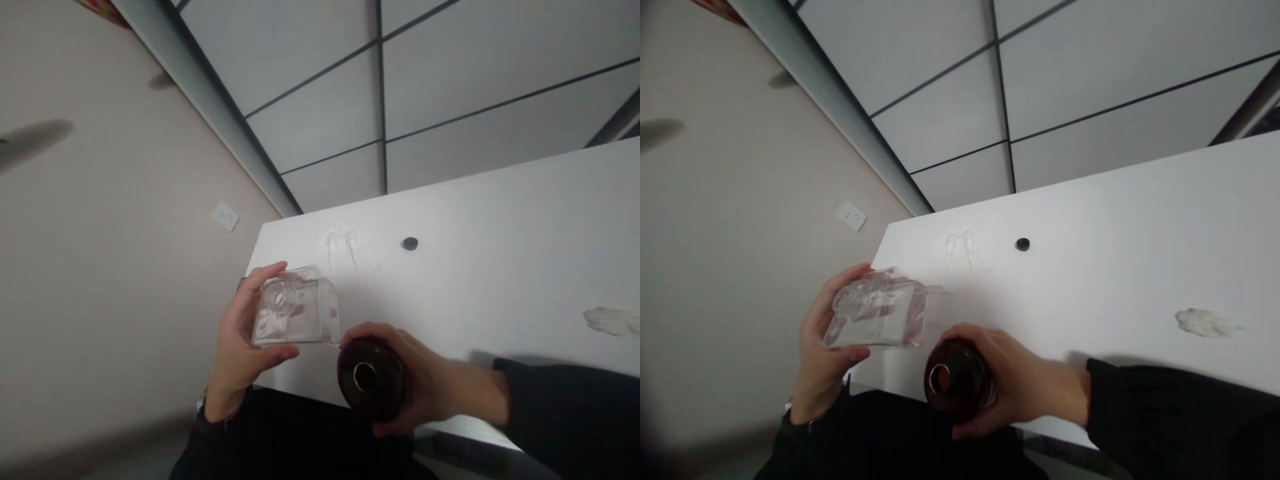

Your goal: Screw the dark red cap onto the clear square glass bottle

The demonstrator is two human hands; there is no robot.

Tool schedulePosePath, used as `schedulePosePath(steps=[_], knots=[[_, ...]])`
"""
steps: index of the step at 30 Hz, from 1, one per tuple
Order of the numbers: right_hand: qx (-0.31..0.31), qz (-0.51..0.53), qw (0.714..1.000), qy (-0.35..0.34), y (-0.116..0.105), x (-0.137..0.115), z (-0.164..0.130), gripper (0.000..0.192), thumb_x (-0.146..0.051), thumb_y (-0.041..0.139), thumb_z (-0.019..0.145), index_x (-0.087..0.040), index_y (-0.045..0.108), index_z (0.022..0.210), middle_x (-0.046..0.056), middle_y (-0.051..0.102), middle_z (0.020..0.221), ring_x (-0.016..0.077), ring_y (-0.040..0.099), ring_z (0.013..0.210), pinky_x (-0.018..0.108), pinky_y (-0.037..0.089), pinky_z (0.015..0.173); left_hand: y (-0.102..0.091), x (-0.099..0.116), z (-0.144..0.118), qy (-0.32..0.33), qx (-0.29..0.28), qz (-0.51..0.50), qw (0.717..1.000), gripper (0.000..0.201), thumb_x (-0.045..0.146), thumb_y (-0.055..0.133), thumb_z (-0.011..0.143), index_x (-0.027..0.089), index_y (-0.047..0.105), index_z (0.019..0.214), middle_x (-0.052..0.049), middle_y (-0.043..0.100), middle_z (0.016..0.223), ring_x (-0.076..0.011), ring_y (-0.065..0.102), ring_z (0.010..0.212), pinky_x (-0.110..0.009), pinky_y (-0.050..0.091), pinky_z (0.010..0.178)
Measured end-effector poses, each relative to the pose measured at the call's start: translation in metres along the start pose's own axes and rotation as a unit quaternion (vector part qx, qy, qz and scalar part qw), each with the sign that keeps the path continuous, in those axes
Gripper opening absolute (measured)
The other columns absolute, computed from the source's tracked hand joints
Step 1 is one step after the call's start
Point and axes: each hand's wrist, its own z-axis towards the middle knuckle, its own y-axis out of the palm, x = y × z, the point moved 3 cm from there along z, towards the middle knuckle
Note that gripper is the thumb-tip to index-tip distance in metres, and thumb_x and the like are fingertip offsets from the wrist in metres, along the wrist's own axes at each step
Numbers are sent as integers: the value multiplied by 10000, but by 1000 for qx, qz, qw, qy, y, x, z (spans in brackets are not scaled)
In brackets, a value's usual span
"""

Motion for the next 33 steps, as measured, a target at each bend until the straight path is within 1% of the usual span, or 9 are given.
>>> schedulePosePath(steps=[3, 6, 8, 11, 15, 20, 24, 28, 33], knots=[[-8, 13, 1000, 5, -1, -1, -1, 969, -496, 964, 655, -267, 466, 1453, 121, 702, 1313, 290, 722, 1165, 421, 576, 996, -4, -3, -3, -19, 23, -49, 998, 870, 683, 959, 591, 303, 626, 1300, -59, 751, 1210, -289, 755, 1103, -357, 650, 864], [-11, 29, 999, 15, -4, -5, 0, 927, -480, 956, 685, -273, 473, 1449, 117, 700, 1318, 280, 720, 1167, 411, 583, 991, -8, -3, -5, -6, -3, -88, 996, 812, 551, 1026, 557, 353, 673, 1260, -11, 782, 1206, -277, 763, 1127, -334, 651, 900], [-13, 34, 999, 19, -5, -8, 1, 907, -471, 950, 703, -275, 473, 1449, 119, 699, 1324, 279, 718, 1176, 412, 582, 1001, -12, -1, -7, 1, -21, -94, 995, 822, 528, 1035, 543, 383, 697, 1279, 2, 790, 1214, -291, 760, 1139, -349, 663, 903], [-5, 37, 999, 9, -6, -9, 1, 900, -477, 942, 720, -292, 459, 1456, 113, 699, 1330, 276, 718, 1182, 410, 584, 1003, -16, 0, -11, -3, -45, -75, 996, 840, 526, 1031, 549, 415, 706, 1315, -6, 788, 1247, -301, 747, 1177, -350, 671, 904], [11, 43, 999, -9, -3, -4, 0, 919, -546, 933, 716, -315, 453, 1465, 105, 704, 1314, 280, 731, 1152, 409, 603, 957, -17, 6, -18, -9, -78, -43, 996, 805, 504, 1009, 624, 416, 687, 1357, -27, 769, 1305, -282, 730, 1214, -333, 656, 932], [33, 64, 997, -3, -1, 0, -1, 938, -547, 935, 724, -333, 430, 1485, 101, 685, 1328, 281, 722, 1169, 402, 605, 961, -16, 17, -21, -22, -98, -3, 995, 782, 494, 1005, 638, 409, 688, 1348, -36, 772, 1286, -296, 736, 1168, -370, 657, 920], [38, 92, 995, -3, 0, 0, -2, 946, -517, 946, 729, -340, 406, 1485, 99, 662, 1349, 274, 705, 1203, 397, 592, 998, -16, 21, -19, -30, -117, 28, 992, 769, 474, 1004, 647, 385, 690, 1343, -40, 771, 1293, -300, 737, 1162, -366, 655, 912], [39, 98, 994, 4, 3, 6, -5, 998, -560, 947, 704, -359, 380, 1500, 103, 636, 1381, 291, 675, 1257, 443, 565, 1054, -16, 20, -18, -46, -139, 55, 988, 785, 491, 1009, 621, 369, 701, 1331, -54, 771, 1291, -335, 731, 1183, -416, 664, 928], [21, 129, 991, 34, 6, 13, -7, 1043, -601, 943, 681, -344, 367, 1512, 124, 615, 1406, 319, 648, 1307, 507, 512, 1128, -15, 22, -17, -18, -168, 61, 984, 802, 368, 1011, 658, 406, 652, 1375, -21, 756, 1333, -289, 722, 1225, -362, 651, 956]])
